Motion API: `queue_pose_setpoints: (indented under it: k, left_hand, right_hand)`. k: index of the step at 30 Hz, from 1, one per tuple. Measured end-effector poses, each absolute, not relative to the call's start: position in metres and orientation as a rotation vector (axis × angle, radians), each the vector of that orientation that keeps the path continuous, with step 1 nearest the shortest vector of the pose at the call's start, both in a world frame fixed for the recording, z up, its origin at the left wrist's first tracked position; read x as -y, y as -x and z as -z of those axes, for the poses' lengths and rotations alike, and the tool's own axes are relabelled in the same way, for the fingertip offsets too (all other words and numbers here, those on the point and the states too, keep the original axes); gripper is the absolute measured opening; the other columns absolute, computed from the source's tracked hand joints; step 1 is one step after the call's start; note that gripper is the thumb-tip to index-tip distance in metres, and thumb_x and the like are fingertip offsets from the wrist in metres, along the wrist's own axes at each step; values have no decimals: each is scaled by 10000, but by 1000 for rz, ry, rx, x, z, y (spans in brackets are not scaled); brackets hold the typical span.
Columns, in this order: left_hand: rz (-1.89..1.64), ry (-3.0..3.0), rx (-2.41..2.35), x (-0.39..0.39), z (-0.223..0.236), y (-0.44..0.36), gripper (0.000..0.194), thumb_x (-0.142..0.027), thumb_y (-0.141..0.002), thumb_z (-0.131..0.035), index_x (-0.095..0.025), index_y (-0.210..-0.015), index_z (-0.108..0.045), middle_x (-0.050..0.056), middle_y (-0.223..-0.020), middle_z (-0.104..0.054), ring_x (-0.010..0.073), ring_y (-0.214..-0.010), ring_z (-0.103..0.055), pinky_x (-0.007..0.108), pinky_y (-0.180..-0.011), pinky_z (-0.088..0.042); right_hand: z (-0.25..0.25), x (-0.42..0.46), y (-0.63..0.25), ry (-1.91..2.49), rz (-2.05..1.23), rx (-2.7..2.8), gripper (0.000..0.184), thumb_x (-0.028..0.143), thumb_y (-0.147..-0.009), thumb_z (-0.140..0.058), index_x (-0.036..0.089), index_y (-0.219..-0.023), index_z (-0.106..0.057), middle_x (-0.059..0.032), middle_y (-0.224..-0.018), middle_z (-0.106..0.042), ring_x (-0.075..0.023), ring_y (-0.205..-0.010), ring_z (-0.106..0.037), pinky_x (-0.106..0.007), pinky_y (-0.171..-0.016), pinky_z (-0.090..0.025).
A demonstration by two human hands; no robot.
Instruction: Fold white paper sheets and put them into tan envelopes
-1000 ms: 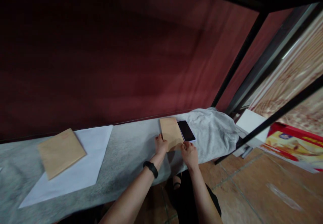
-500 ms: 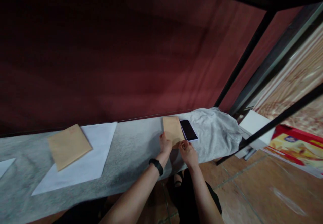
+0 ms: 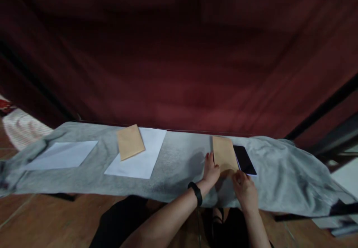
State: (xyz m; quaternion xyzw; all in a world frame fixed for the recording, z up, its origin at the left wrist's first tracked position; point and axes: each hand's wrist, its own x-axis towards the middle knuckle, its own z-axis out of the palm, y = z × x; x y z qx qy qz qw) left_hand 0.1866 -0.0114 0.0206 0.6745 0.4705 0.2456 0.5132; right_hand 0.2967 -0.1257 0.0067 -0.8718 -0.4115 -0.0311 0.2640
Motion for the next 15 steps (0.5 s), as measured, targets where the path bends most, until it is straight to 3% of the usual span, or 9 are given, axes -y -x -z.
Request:
queue_pose_setpoints:
  k: [3, 7, 12, 15]
  left_hand:
    - [-564, -1788, -1222, -1, -24, -130, 757, -133, -804, -519, -149, -1532, -309, 122, -1648, -206, 230, -1522, -168, 344, -1232, -176]
    - [-507, -2069, -1468, -37, -42, -40, 728, -175, -828, -553, -102, -1518, -332, 159, -1657, -152, 288, -1527, -140, 400, -1229, -185]
    - [-400, -2195, -1873, -77, -52, 38, 675, -249, -921, -495, -60, -1534, -286, 218, -1632, -196, 334, -1513, -175, 489, -1180, -271]
    - [-203, -2254, -2011, -81, -40, 56, 639, -337, -943, -510, -36, -1490, -376, 265, -1574, -313, 398, -1456, -299, 566, -1119, -330]
  right_hand:
    - [-1, 112, -293, 2128, 172, 1216, 415, 424, -897, -430, 172, -1134, -660, -181, -1150, -661, -318, -1051, -634, -459, -903, -505]
    - [9, 89, -266, 1886, 6, 1327, 395, 435, -882, -446, 208, -1100, -685, -145, -1205, -643, -293, -1111, -618, -460, -960, -514]
    - [25, 68, -225, 1799, -198, 1390, 377, 404, -869, -477, 216, -1107, -700, -129, -1218, -655, -284, -1159, -614, -473, -1024, -493]
    - [26, 53, -207, 1808, -316, 1456, 364, 368, -851, -486, 212, -1083, -720, -118, -1224, -671, -274, -1160, -624, -468, -1047, -482]
